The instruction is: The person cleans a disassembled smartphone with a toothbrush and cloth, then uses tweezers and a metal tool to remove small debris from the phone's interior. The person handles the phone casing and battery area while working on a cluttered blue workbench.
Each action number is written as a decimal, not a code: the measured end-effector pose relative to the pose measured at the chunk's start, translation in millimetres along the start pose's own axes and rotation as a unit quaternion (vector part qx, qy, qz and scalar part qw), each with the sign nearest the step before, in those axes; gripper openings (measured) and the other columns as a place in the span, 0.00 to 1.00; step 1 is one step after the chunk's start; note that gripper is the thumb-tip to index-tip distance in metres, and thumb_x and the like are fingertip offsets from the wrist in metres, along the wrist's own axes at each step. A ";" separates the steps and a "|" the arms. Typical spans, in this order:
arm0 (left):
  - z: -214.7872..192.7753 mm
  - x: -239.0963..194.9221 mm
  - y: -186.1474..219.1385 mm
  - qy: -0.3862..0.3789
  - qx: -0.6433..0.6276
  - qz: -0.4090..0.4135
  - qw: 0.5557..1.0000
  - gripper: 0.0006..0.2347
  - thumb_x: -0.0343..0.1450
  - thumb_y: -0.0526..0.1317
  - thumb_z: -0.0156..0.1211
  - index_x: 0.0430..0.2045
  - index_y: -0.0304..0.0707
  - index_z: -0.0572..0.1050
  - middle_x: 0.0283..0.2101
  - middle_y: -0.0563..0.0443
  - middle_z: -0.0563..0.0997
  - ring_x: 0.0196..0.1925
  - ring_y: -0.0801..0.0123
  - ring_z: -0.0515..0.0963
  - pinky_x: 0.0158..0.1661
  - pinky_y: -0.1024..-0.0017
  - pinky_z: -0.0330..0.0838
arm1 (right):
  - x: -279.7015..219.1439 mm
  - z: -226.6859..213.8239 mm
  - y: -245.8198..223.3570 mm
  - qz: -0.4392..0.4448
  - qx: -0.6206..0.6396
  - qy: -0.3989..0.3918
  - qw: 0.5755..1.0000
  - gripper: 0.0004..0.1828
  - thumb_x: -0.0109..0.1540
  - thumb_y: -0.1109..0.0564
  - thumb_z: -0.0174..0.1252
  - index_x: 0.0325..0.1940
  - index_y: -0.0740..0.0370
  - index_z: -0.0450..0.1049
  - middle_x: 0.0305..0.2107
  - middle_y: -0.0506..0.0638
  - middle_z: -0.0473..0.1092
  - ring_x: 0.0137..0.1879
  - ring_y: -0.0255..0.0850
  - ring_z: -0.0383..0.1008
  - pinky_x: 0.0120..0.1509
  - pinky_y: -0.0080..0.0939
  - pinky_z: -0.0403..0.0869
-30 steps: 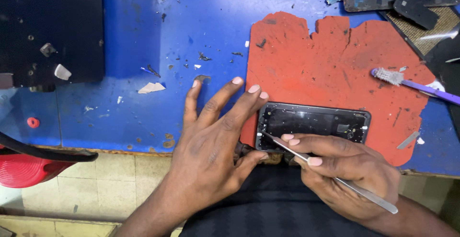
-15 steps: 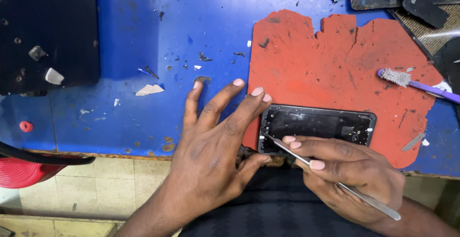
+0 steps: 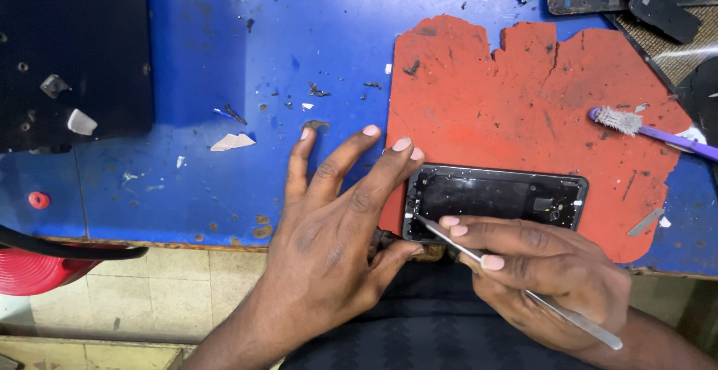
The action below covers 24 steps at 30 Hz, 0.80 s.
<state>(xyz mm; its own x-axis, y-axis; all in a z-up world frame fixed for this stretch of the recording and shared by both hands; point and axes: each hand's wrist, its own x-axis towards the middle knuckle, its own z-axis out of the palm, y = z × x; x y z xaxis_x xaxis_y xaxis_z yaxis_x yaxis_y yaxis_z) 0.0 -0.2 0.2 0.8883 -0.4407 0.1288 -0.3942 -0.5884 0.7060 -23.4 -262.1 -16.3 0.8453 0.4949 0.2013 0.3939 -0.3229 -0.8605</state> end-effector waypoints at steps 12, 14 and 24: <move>0.2 0.3 0.5 -0.001 -0.002 -0.005 1.000 0.38 0.64 0.42 0.73 0.68 0.35 0.56 0.65 0.51 0.73 0.74 0.49 0.64 0.73 0.35 0.39 | -3.8 1.9 1.6 0.010 0.009 0.001 1.000 0.29 0.57 0.68 0.67 0.60 0.53 0.69 0.53 0.55 0.75 0.60 0.48 0.81 0.57 0.40 0.81; 0.3 0.6 0.5 -0.001 0.000 -0.004 1.000 0.38 0.64 0.42 0.74 0.68 0.36 0.57 0.65 0.51 0.74 0.74 0.49 0.64 0.73 0.36 0.40 | -4.1 1.9 1.7 0.016 0.000 0.010 1.000 0.29 0.57 0.68 0.67 0.59 0.52 0.69 0.53 0.54 0.76 0.60 0.47 0.82 0.57 0.40 0.81; 0.1 0.1 0.1 -0.004 -0.002 -0.005 1.000 0.39 0.64 0.42 0.73 0.68 0.35 0.56 0.65 0.51 0.74 0.74 0.49 0.64 0.73 0.36 0.39 | -3.9 0.4 0.8 0.023 -0.011 0.008 1.000 0.29 0.57 0.68 0.68 0.59 0.52 0.69 0.52 0.53 0.77 0.59 0.46 0.82 0.57 0.40 0.81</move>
<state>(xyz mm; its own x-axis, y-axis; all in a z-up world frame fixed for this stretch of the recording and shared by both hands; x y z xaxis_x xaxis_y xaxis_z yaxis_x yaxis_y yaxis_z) 0.0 -0.3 0.2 0.8905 -0.4399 0.1165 -0.3844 -0.5901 0.7099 -26.5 -264.0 -17.9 0.8683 0.4661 0.1699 0.3628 -0.3629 -0.8583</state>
